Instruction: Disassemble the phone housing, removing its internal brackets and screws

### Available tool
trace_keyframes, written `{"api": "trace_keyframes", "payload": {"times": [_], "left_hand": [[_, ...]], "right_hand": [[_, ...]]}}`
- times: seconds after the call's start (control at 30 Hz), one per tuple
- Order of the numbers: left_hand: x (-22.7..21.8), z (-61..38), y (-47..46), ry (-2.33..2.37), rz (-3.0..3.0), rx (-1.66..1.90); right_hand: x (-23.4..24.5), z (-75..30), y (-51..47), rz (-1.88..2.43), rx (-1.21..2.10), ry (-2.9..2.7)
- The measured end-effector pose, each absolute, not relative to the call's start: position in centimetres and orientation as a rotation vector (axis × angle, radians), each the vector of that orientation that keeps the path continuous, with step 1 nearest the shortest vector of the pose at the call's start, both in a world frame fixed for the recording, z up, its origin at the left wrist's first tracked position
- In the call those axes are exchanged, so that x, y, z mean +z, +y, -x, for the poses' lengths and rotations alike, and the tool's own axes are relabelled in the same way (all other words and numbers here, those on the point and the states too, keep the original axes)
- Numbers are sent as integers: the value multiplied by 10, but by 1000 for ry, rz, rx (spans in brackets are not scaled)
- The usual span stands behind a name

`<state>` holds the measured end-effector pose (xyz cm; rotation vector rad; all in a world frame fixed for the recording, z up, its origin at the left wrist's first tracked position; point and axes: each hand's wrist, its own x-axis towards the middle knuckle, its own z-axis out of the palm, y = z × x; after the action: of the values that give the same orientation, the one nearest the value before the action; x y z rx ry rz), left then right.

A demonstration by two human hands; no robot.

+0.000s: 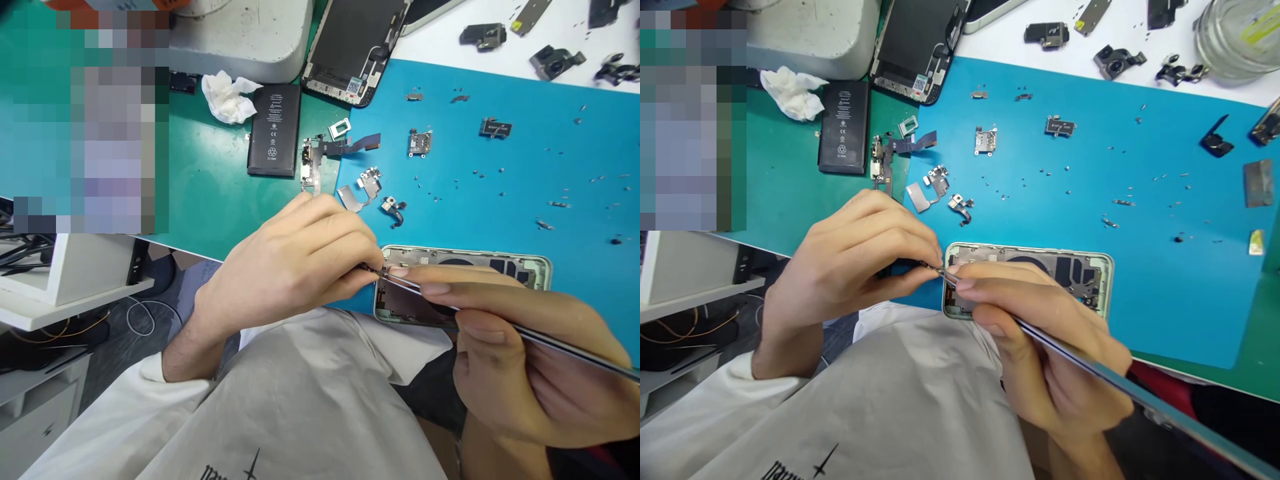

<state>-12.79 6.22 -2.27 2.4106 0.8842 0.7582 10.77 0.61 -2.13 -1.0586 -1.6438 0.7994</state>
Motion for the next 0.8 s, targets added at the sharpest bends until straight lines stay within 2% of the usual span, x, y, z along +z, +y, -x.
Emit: {"api": "trace_keyframes", "payload": {"times": [0.8], "left_hand": [[-25, 126, 61, 902, -2446, 785]], "right_hand": [[-27, -105, 8, 1040, 727, -1634]]}}
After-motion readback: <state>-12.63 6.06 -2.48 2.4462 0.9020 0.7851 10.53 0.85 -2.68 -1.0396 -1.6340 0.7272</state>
